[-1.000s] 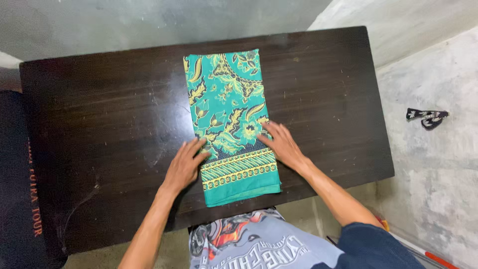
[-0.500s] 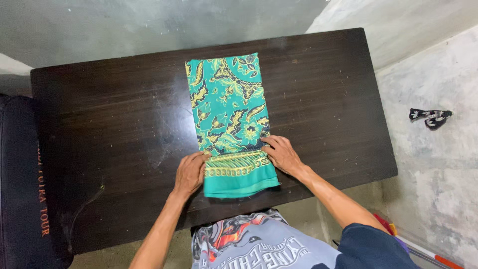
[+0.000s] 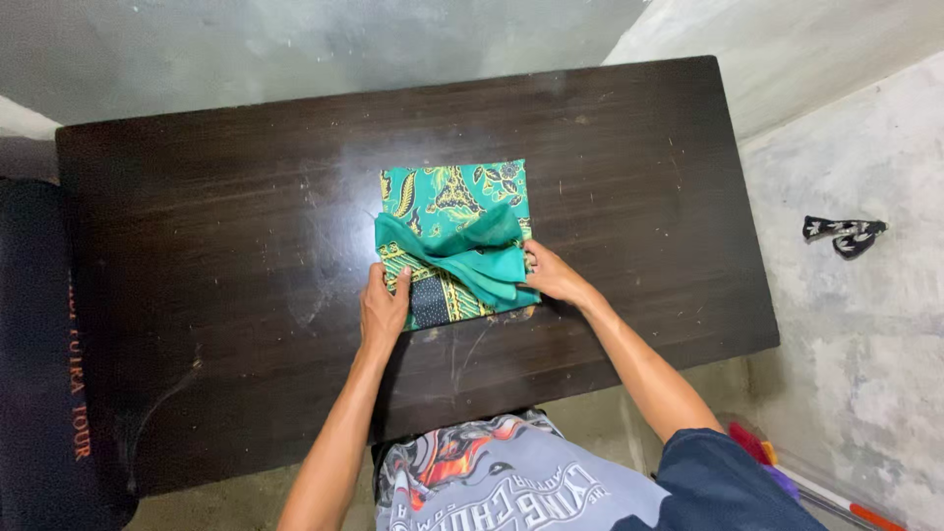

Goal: The person unzips a black suitcase, removes a green patterned garment, and folds it on a dark wooden surface. They then remove a second similar garment from the suitcase and begin folding it alongside the first.

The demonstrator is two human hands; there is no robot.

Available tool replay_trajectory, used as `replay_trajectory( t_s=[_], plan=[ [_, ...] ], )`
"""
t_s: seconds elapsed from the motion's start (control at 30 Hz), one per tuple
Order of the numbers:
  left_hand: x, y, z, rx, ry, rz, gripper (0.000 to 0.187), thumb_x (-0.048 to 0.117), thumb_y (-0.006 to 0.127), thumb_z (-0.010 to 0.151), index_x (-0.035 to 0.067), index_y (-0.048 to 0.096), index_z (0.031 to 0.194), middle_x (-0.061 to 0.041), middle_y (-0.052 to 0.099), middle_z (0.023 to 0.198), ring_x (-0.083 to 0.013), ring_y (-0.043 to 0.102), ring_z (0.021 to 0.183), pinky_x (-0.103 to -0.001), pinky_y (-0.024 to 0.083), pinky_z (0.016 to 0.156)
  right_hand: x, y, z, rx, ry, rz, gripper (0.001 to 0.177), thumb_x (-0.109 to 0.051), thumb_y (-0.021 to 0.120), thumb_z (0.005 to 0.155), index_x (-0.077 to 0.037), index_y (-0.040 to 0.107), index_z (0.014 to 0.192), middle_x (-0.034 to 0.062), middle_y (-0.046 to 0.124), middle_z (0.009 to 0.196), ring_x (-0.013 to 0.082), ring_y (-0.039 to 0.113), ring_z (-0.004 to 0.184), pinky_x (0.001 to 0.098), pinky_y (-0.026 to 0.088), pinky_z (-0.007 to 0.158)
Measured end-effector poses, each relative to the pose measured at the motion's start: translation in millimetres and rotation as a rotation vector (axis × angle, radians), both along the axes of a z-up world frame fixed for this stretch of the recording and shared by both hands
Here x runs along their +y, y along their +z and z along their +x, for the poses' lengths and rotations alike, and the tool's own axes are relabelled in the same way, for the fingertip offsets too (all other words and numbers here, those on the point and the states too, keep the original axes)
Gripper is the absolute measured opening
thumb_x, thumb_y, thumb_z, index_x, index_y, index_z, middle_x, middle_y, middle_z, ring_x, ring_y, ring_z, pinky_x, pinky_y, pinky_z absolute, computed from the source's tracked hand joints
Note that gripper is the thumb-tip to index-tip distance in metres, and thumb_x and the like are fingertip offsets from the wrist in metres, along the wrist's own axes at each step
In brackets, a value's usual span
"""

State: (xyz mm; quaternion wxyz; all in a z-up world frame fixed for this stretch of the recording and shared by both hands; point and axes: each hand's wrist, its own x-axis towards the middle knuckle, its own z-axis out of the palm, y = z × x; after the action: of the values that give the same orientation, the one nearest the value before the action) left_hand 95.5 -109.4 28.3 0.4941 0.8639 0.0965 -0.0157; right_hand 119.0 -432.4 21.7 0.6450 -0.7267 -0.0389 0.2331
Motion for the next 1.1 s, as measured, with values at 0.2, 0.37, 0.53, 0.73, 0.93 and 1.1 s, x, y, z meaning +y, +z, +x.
replay_trajectory(
  t_s=[0.2, 0.37, 0.53, 0.73, 0.93, 1.1],
  plan=[
    [-11.5, -10.2, 7.4, -0.121, -0.045, -0.076, 0.050, 0.037, 0.068, 0.099, 0.000, 0.052, 0.127, -0.028, 0.071, 0.111, -0.0424, 0.070, 0.103, -0.046, 0.054, 0.087, 10.4, -19.5, 11.2, -0.017, -0.269, -0.511, 0.043, -0.028, 0.064, 0.096, 0.003, 0.068, 0.125, 0.0175, 0.072, 0.102, 0.0213, 0.068, 0.094, 0.0368, 0.052, 0.085],
    [-15.6, -5.0, 17.1, 0.033, -0.008, -0.116, 0.052, 0.034, 0.066, 0.097, 0.003, 0.050, 0.135, -0.023, 0.073, 0.109, -0.0371, 0.072, 0.102, -0.044, 0.054, 0.086, 13.2, -42.4, 19.7, 0.096, -0.448, -0.288, 0.058, -0.050, 0.052, 0.106, 0.003, 0.071, 0.119, 0.0079, 0.076, 0.108, 0.0140, 0.068, 0.098, 0.0321, 0.053, 0.086],
    [-14.2, -0.8, 26.8, 0.076, -0.052, -0.252, 0.040, 0.028, 0.070, 0.096, 0.003, 0.059, 0.125, -0.016, 0.077, 0.108, -0.0241, 0.074, 0.099, -0.038, 0.056, 0.087, 23.1, -8.4, 27.0, 0.103, -0.427, -0.169, 0.046, -0.030, 0.075, 0.092, -0.001, 0.057, 0.122, 0.0092, 0.073, 0.105, 0.0143, 0.070, 0.092, 0.0321, 0.058, 0.081],
    [-15.1, 0.4, 53.1, -0.193, -0.206, -0.614, 0.044, 0.025, 0.066, 0.101, 0.002, 0.053, 0.136, -0.012, 0.068, 0.122, -0.0180, 0.063, 0.111, -0.035, 0.050, 0.097, 11.1, -16.8, 39.1, -0.174, -0.491, 0.036, 0.036, -0.024, 0.069, 0.098, 0.001, 0.059, 0.123, 0.0081, 0.070, 0.111, 0.0134, 0.064, 0.100, 0.0321, 0.055, 0.087],
    [-26.0, -23.6, 107.8, -0.047, -0.074, -0.185, 0.036, 0.028, 0.062, 0.104, 0.005, 0.056, 0.131, -0.015, 0.071, 0.102, -0.0242, 0.067, 0.093, -0.038, 0.054, 0.084, -3.4, -58.0, 73.8, -0.337, -0.581, -0.402, 0.030, -0.028, 0.062, 0.103, -0.003, 0.054, 0.116, 0.0176, 0.071, 0.102, 0.0268, 0.070, 0.095, 0.0420, 0.054, 0.083],
    [-26.9, -34.1, 111.6, -0.061, 0.034, -0.145, 0.032, 0.028, 0.052, 0.109, 0.006, 0.052, 0.133, -0.020, 0.071, 0.094, -0.0354, 0.066, 0.082, -0.044, 0.051, 0.078, 5.2, -54.2, 74.4, -0.385, -0.614, -0.456, 0.026, -0.028, 0.060, 0.105, -0.005, 0.054, 0.117, 0.0214, 0.071, 0.100, 0.0369, 0.070, 0.090, 0.0455, 0.053, 0.079]
  ],
)
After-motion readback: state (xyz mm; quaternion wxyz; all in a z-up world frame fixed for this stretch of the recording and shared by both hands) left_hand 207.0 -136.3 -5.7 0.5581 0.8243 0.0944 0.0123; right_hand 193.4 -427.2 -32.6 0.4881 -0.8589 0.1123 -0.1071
